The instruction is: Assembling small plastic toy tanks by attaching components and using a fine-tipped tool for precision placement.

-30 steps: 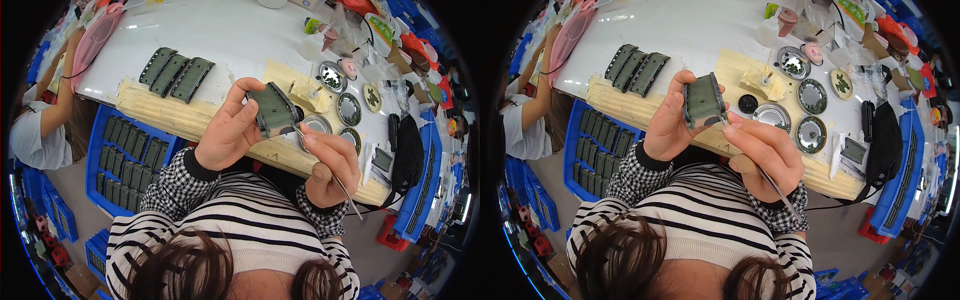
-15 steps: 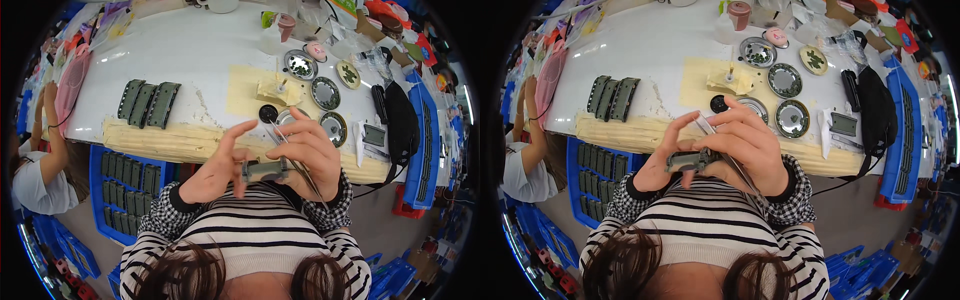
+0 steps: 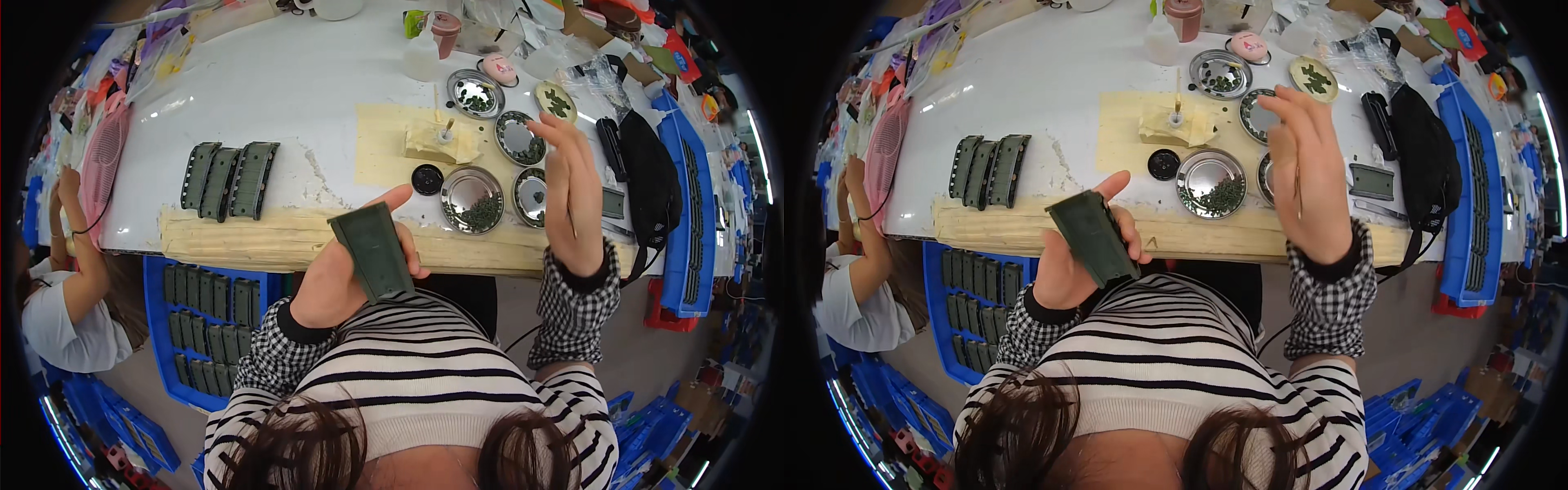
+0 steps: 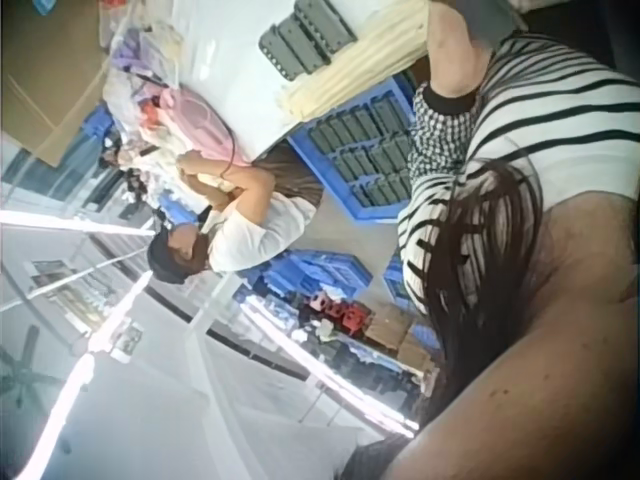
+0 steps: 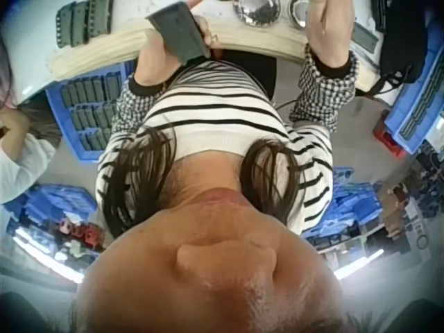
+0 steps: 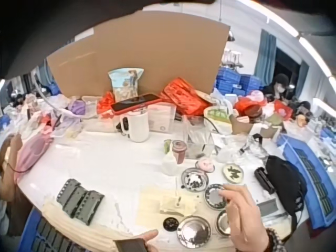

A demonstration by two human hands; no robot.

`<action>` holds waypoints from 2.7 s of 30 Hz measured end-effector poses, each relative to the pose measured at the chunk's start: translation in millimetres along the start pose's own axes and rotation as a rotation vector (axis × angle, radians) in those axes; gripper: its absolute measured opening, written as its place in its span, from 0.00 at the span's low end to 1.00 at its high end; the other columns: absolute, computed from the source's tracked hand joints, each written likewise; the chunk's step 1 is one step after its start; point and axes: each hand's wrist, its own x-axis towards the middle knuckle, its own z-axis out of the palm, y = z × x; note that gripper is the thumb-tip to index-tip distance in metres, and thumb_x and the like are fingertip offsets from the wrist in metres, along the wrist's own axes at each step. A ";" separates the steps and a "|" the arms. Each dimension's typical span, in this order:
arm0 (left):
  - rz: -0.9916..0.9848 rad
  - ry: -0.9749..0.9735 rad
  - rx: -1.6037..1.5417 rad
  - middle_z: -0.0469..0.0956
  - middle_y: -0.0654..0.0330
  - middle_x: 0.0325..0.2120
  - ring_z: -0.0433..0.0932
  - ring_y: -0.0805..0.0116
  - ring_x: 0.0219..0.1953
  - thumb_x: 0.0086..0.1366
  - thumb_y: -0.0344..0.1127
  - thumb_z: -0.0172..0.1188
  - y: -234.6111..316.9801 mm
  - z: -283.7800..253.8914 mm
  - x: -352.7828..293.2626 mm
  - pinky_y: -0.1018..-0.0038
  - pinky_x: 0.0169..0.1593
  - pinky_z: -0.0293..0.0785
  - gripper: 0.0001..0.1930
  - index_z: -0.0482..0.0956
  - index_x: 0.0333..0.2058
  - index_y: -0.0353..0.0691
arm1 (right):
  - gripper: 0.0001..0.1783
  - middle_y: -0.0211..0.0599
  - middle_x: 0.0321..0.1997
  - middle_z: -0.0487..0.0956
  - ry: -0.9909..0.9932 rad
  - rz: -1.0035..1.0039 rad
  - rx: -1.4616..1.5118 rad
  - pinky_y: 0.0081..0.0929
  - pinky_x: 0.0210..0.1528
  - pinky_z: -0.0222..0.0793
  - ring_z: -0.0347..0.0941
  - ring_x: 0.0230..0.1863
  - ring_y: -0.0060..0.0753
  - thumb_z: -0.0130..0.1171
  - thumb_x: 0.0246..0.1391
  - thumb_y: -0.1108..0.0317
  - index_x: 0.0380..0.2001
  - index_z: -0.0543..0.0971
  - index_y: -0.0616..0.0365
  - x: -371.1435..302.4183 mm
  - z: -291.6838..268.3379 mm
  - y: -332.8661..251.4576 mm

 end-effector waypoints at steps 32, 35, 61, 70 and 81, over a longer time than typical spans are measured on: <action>0.085 0.285 0.532 0.77 0.46 0.48 0.78 0.67 0.48 0.69 0.24 0.50 7.4 4.9 -9.8 0.73 0.52 0.76 0.11 0.63 0.48 0.33 | 0.11 0.51 0.33 0.76 -0.449 -0.025 -0.336 0.40 0.37 0.68 0.74 0.35 0.53 0.57 0.50 0.68 0.34 0.73 0.65 47.5 26.4 88.0; 0.093 0.255 0.538 0.76 0.46 0.48 0.78 0.67 0.49 0.69 0.24 0.50 9.8 5.3 -10.1 0.73 0.52 0.76 0.11 0.63 0.48 0.33 | 0.10 0.50 0.33 0.76 -0.424 -0.057 -0.389 0.39 0.37 0.68 0.73 0.35 0.52 0.56 0.50 0.70 0.33 0.72 0.65 46.3 25.4 91.5; 0.102 0.242 0.572 0.76 0.47 0.47 0.78 0.65 0.49 0.68 0.24 0.50 -0.5 4.5 -7.1 0.72 0.52 0.75 0.15 0.59 0.51 0.36 | 0.09 0.34 0.29 0.80 -0.120 0.194 0.349 0.14 0.19 0.55 0.67 0.21 0.15 0.65 0.45 0.84 0.32 0.82 0.64 -30.9 40.5 -66.1; 0.062 0.302 0.737 0.77 0.50 0.45 0.78 0.67 0.48 0.67 0.22 0.52 -0.2 5.7 -9.5 0.73 0.52 0.75 0.14 0.63 0.49 0.32 | 0.10 0.38 0.30 0.79 -0.144 -0.068 0.212 0.22 0.24 0.68 0.75 0.26 0.32 0.64 0.43 0.84 0.32 0.78 0.64 -21.6 47.6 -68.8; 0.152 0.330 0.897 0.77 0.57 0.42 0.75 0.74 0.45 0.64 0.21 0.57 -1.9 8.9 -11.0 0.78 0.50 0.71 0.16 0.68 0.50 0.29 | 0.13 0.37 0.31 0.77 -0.145 -0.295 0.017 0.27 0.25 0.70 0.74 0.24 0.36 0.65 0.42 0.78 0.35 0.76 0.60 -17.5 54.4 -66.2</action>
